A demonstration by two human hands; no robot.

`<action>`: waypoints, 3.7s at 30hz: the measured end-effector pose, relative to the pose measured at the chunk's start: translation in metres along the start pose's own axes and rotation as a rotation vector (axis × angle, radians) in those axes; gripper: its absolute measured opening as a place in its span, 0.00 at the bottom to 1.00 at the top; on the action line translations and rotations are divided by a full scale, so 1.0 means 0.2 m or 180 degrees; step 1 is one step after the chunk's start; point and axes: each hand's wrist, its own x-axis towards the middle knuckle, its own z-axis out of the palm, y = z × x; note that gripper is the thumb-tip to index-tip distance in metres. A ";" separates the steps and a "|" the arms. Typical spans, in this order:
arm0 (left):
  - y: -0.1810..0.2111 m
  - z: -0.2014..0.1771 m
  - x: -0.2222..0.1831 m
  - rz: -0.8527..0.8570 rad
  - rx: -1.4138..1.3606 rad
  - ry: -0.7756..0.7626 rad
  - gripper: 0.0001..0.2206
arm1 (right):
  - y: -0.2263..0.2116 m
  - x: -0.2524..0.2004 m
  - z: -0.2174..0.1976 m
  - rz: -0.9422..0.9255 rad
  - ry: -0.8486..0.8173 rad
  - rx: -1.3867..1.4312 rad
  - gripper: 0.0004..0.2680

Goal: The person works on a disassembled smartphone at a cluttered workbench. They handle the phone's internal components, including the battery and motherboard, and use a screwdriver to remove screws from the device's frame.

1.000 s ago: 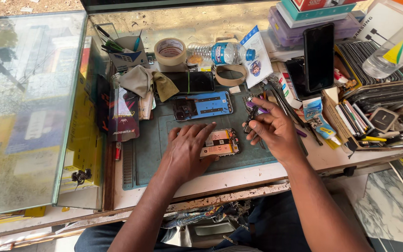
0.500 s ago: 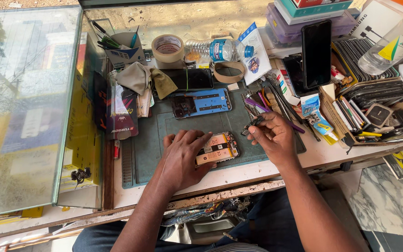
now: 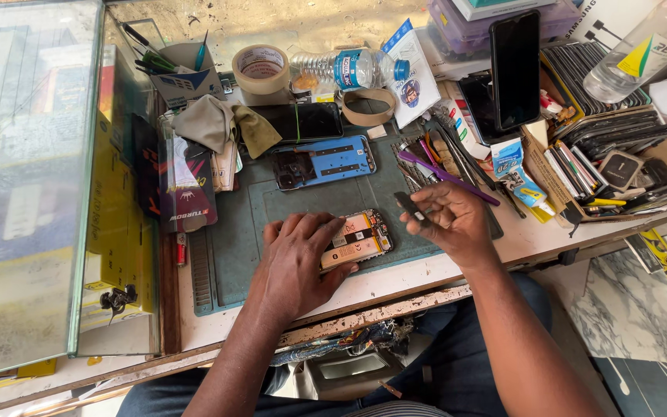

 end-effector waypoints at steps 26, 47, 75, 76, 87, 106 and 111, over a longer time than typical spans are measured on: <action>0.06 -0.03 -0.02 -0.0159 0.0126 0.0021 0.27 | -0.23 0.30 0.19 0.0133 -0.1484 -0.3576 0.17; 0.04 -0.03 0.00 -0.0095 0.0114 0.0027 0.28 | -0.15 -0.11 0.15 0.0370 -0.0017 -0.2153 0.08; 0.15 -0.02 0.13 0.0164 0.0239 -0.0351 0.40 | -0.27 -0.03 0.20 -0.0120 -0.0826 -0.2576 0.06; 0.15 -0.02 0.13 0.0175 0.0256 -0.0357 0.39 | -0.28 -0.02 0.19 0.0000 -0.0899 -0.2665 0.06; 0.14 0.02 0.12 0.0602 0.0476 -0.0318 0.35 | -0.37 0.00 0.19 0.0288 -0.1183 -0.2872 0.08; 0.18 0.14 0.09 0.0299 0.0730 -0.0352 0.34 | -0.25 0.13 0.14 0.0023 -0.1022 -0.2630 0.11; 0.18 0.14 0.09 0.0277 0.0606 -0.0435 0.34 | -0.26 0.14 0.19 0.0732 -0.1173 -0.3513 0.08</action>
